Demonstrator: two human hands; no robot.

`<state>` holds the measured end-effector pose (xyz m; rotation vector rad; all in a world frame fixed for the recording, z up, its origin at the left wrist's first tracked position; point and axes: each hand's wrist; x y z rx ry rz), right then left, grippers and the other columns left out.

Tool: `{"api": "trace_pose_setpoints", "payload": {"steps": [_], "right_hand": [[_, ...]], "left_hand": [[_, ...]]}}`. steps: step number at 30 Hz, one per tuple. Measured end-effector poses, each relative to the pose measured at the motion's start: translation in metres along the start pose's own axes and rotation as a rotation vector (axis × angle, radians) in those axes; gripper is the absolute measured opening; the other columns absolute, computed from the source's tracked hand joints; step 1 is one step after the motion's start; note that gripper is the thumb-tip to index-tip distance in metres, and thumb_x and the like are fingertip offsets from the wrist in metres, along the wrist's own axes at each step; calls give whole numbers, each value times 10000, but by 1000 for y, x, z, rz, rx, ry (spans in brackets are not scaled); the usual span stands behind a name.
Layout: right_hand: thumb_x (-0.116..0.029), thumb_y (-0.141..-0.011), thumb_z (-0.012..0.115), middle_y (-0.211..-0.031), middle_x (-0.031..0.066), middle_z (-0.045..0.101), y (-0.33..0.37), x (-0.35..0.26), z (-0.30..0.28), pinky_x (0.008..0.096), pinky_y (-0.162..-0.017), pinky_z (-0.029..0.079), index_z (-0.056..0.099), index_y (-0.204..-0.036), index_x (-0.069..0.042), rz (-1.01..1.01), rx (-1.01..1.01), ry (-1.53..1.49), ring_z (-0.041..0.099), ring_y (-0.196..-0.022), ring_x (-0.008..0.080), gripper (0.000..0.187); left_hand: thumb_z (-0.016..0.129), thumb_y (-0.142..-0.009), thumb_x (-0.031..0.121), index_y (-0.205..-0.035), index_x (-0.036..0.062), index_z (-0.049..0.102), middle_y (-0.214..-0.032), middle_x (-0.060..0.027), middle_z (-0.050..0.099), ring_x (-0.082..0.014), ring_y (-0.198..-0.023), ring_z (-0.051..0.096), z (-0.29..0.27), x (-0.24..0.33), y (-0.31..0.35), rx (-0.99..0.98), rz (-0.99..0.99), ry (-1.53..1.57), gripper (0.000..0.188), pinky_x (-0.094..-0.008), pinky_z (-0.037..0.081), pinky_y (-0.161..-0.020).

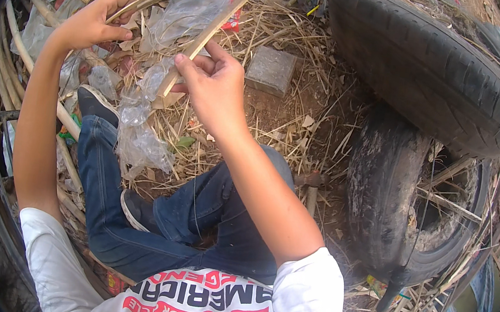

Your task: The person hammers nails into a wooden grid, cuts a thin strip of bamboo with a knife, and weaves the strip into the grid by hand.

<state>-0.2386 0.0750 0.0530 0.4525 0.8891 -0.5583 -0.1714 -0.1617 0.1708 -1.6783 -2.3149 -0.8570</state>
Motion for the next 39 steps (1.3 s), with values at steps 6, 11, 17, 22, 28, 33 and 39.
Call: {"api": "trace_pose_setpoints", "payload": {"steps": [6, 11, 17, 22, 28, 33, 39], "right_hand": [[-86, -900, 651, -995, 130, 686, -27, -1, 0, 278, -658, 603, 562, -1198, 62, -57, 34, -66, 674, -886, 169, 344], [-96, -905, 648, -987, 115, 684, -33, 8, -8, 283, -672, 602, 586, -1133, 56, -43, 63, -65, 669, -882, 161, 281], [-80, -905, 636, -910, 123, 684, -19, 27, -28, 274, -608, 600, 546, -1124, 84, 33, 135, -9, 670, -799, 157, 288], [-109, -921, 629, -995, 137, 670, -8, 50, -46, 283, -614, 607, 532, -1165, 66, 60, 122, 67, 670, -847, 183, 316], [-106, -959, 553, -1095, 143, 616, 4, 69, -66, 321, -596, 627, 446, -1255, 44, 205, 124, 40, 665, -908, 221, 348], [-95, -967, 519, -1177, 156, 551, 4, 72, -69, 333, -606, 628, 315, -1396, -2, 276, 120, 6, 651, -914, 227, 484], [-70, -955, 521, -1177, 143, 582, 1, 80, -78, 300, -573, 622, 352, -1396, -47, 329, 174, 95, 674, -936, 248, 473]], "left_hand": [[733, -748, 126, -1197, -51, 531, -922, -64, 576, -155, -851, 526, 18, 6, -5, 24, 46, 41, 524, -296, 449, -788], [702, -738, 67, -1314, -45, 465, -1094, -109, 586, -188, -1004, 561, 51, 16, 4, 4, -10, 52, 633, -316, 458, -880], [664, -698, 95, -1304, -61, 418, -1216, -256, 545, -359, -1190, 517, 104, 4, 5, -75, 11, 40, 673, -403, 401, -1011], [687, -685, 141, -1289, -41, 407, -1167, -300, 532, -430, -1145, 509, 129, 10, 7, -109, -58, -57, 690, -453, 409, -985], [713, -684, 136, -1231, -26, 434, -1126, -254, 554, -416, -1092, 511, 158, 14, 3, -126, -43, -2, 636, -466, 423, -937], [715, -667, 122, -1154, -14, 457, -1080, -220, 571, -408, -1028, 511, 190, 1, 1, -53, 17, 19, 567, -460, 415, -918], [713, -648, 114, -1115, -25, 478, -1040, -215, 579, -374, -1026, 520, 210, -4, -4, 10, 67, 49, 541, -414, 389, -912]]}}
Point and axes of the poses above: each hand's wrist, its own y-axis away from the middle knuckle, its own z-axis out of the palm, x = y × z
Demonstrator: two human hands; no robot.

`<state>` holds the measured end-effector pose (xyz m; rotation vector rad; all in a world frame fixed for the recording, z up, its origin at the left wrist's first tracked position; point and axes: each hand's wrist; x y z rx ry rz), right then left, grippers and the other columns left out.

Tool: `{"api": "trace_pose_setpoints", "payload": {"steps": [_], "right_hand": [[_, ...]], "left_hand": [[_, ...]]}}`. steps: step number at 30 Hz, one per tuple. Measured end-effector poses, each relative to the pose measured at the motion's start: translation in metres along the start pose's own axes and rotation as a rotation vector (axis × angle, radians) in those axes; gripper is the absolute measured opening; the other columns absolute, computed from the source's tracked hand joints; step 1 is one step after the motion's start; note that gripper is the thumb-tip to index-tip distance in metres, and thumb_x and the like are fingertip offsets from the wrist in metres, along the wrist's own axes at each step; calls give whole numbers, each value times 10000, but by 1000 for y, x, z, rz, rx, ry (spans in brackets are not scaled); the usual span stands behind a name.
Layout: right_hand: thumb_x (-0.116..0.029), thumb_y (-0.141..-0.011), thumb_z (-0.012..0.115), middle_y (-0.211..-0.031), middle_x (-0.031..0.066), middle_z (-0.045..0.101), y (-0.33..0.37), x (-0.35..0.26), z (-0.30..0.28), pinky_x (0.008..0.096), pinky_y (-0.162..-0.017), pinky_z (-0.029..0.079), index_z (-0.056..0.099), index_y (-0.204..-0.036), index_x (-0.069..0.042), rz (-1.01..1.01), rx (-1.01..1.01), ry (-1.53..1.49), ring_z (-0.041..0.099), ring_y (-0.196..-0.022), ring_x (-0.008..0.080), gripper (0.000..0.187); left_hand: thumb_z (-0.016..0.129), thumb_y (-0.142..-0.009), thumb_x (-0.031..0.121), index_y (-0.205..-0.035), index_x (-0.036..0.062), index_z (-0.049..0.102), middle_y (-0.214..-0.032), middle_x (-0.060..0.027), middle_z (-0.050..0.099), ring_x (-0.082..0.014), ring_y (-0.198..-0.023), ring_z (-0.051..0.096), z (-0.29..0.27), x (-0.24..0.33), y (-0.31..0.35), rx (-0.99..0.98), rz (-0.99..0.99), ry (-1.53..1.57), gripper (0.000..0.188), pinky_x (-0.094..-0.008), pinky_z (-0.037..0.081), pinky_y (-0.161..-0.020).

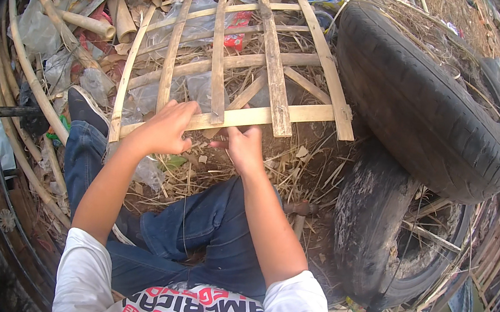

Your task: The person hammers nails into a wooden grid, cuts a thin strip of bamboo with a knife, and weaves the strip into the grid by hand.

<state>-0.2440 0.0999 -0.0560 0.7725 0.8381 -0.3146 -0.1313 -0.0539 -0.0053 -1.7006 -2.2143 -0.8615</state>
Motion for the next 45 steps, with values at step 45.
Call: {"api": "trace_pose_setpoints", "payload": {"steps": [45], "right_hand": [[-31, -882, 633, -1040, 128, 647, -3, 16, -17, 304, -614, 592, 530, -1191, 31, 138, 70, 243, 660, -866, 200, 331]], "left_hand": [[729, -657, 113, -1010, -5, 474, -1020, -156, 571, -279, -1029, 557, 36, -9, -3, 133, 20, -104, 451, -376, 372, -889]]}}
Point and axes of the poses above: each hand's wrist, its own y-axis away from the middle knuckle, its own z-axis out of the palm, x = y × z
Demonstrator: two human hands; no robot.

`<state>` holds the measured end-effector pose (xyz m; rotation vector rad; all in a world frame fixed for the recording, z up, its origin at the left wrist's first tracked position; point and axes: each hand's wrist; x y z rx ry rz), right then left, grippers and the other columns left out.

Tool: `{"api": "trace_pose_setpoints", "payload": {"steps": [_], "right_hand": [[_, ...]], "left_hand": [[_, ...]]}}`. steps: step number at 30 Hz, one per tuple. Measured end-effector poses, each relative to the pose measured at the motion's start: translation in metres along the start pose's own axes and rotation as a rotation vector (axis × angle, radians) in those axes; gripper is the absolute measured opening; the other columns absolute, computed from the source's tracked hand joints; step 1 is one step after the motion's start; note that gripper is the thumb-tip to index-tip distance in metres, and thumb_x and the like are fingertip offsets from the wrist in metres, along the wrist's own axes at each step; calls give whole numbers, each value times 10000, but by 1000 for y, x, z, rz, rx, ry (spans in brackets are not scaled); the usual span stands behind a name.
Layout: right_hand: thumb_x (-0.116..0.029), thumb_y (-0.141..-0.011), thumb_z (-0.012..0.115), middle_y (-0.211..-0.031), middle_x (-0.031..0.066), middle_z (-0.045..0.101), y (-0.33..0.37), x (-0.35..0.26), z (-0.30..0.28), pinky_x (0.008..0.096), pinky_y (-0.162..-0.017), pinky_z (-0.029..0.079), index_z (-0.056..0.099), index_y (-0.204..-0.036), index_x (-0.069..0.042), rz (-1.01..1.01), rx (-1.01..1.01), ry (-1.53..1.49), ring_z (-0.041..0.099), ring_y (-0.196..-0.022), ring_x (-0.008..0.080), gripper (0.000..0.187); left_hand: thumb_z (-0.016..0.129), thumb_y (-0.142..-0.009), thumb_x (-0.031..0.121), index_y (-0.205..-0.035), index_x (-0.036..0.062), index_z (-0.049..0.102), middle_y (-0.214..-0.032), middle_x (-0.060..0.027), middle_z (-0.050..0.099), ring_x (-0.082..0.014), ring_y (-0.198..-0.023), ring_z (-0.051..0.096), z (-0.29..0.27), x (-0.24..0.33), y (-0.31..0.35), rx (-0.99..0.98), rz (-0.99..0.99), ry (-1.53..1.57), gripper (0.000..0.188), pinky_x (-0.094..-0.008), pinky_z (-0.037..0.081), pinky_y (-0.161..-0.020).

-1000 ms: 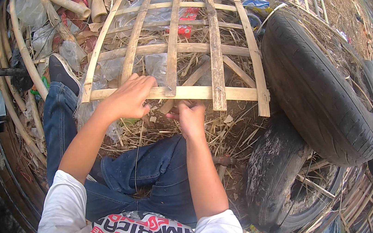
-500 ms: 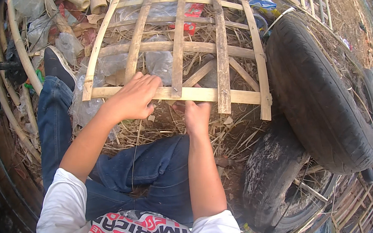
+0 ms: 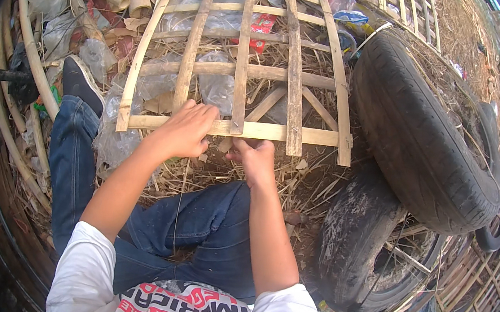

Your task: The person hammers nails into a wooden grid, cuts a thin strip of bamboo with a knife, and weaves the strip into the grid by hand.

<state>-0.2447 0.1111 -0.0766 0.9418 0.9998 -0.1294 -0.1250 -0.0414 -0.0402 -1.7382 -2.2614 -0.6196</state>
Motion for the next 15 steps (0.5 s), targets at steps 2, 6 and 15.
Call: {"api": "trace_pose_setpoints", "payload": {"steps": [2, 6, 15], "right_hand": [[-31, -877, 642, -1011, 134, 656, 8, -2, 1, 292, -584, 585, 530, -1166, 27, 89, -32, -72, 662, -844, 194, 316], [-29, -872, 646, -1000, 165, 668, 32, -3, 10, 283, -531, 576, 492, -1173, 35, 175, -83, -120, 678, -802, 214, 343], [-34, -905, 601, -940, 120, 636, 69, 0, 15, 283, -538, 590, 422, -1238, 42, 17, -31, -197, 656, -822, 185, 386]], "left_hand": [[729, -656, 109, -1022, -10, 469, -1017, -161, 564, -286, -1033, 548, 3, -1, 0, 5, 11, 2, 465, -382, 367, -894], [730, -644, 93, -1059, -23, 460, -1021, -170, 549, -305, -1045, 530, -1, -2, 1, 13, 30, 28, 508, -394, 363, -907], [720, -612, 61, -1063, -30, 465, -1031, -176, 557, -322, -1051, 533, -19, -1, 0, -32, 36, 21, 526, -399, 373, -905]]}}
Point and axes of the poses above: each hand's wrist, its own y-axis away from the middle knuckle, its own z-axis out of the palm, x = y × z
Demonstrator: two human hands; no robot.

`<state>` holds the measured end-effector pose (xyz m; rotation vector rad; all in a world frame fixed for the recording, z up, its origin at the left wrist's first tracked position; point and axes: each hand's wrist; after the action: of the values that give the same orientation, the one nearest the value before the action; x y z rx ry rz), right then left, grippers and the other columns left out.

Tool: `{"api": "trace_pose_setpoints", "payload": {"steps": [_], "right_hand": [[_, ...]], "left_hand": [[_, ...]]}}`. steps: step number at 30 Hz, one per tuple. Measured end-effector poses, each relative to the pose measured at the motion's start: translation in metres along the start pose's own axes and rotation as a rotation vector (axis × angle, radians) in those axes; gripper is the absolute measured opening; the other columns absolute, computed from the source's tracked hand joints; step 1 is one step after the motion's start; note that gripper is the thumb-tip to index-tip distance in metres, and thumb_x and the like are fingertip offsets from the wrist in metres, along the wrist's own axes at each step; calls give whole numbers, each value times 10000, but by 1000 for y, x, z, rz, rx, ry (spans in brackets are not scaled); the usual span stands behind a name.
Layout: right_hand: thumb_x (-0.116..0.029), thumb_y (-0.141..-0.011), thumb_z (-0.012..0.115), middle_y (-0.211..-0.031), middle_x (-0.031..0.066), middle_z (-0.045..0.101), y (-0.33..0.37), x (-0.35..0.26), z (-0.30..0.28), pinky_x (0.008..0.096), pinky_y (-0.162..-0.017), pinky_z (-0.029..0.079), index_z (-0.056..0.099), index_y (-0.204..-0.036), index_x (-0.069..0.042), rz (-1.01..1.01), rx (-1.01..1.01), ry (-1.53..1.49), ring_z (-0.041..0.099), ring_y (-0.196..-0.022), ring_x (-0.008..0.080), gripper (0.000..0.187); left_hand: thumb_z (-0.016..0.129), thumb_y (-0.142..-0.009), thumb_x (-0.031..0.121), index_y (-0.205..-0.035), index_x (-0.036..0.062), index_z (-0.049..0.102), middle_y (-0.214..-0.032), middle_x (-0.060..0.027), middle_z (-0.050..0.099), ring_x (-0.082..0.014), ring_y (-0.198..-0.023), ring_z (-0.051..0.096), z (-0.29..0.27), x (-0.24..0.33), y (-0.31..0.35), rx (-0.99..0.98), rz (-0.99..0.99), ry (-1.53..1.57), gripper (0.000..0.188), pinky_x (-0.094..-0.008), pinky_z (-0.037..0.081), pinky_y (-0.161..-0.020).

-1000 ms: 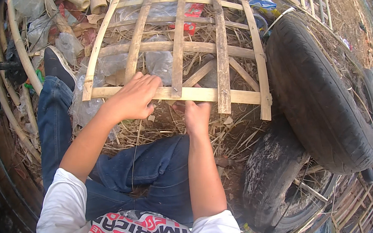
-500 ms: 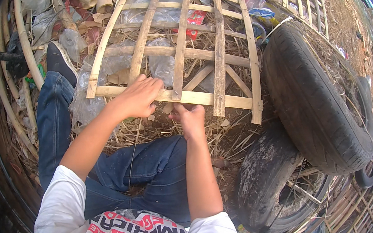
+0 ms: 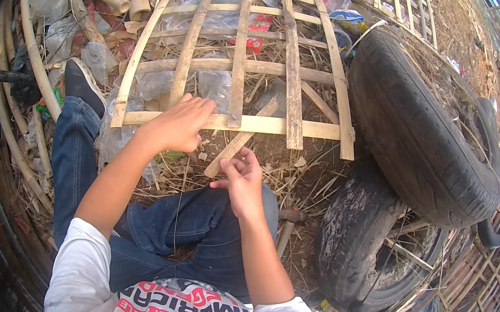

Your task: The person hammers nails into a wooden grid, cuts a thin strip of bamboo with a knife, and weaves the strip into the grid by hand.

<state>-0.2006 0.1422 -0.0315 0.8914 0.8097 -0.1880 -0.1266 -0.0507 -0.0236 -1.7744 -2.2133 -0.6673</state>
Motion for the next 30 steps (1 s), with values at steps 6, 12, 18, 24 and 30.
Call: {"api": "trace_pose_setpoints", "payload": {"steps": [6, 12, 18, 24, 30], "right_hand": [[-29, -915, 587, -965, 115, 625, -29, 3, 2, 297, -577, 609, 454, -1244, 48, -155, 55, 15, 646, -826, 170, 364], [10, -885, 611, -985, 76, 566, -42, 2, 5, 322, -636, 617, 496, -1196, 14, -225, 39, -27, 622, -851, 166, 331], [35, -868, 611, -1010, 122, 559, -46, 9, 8, 320, -643, 627, 485, -1177, 33, -166, 30, 33, 642, -818, 197, 334], [35, -878, 590, -1058, 140, 556, -45, 7, 5, 343, -670, 630, 436, -1224, 60, -59, 49, -5, 642, -861, 218, 380], [-10, -930, 495, -1056, 148, 569, -12, 9, 3, 391, -733, 621, 415, -1226, 55, 75, -14, -144, 641, -913, 227, 313]], "left_hand": [[682, -606, 40, -1048, -29, 466, -1033, -189, 554, -327, -1049, 533, -6, 3, -1, -7, -19, 19, 498, -398, 375, -900], [673, -616, 57, -1057, -33, 465, -1037, -192, 554, -329, -1048, 533, -2, 0, -1, -7, -5, 29, 496, -398, 372, -898], [649, -589, 37, -1022, -36, 482, -1043, -187, 578, -316, -1051, 556, 1, 3, -1, -30, -47, 13, 470, -387, 378, -896], [662, -601, 52, -1061, -35, 462, -1040, -191, 562, -329, -1057, 537, 12, -1, -6, -57, -35, 29, 510, -403, 371, -893], [650, -586, 45, -1053, -31, 462, -1058, -192, 556, -330, -1085, 528, 15, -4, -6, -53, -33, 39, 509, -404, 367, -908]]}}
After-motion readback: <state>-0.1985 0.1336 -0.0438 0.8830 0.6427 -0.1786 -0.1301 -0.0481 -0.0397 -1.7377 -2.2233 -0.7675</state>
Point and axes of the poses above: each hand's wrist, its own y-axis away from the middle knuckle, its own z-axis out of the palm, x = y × z
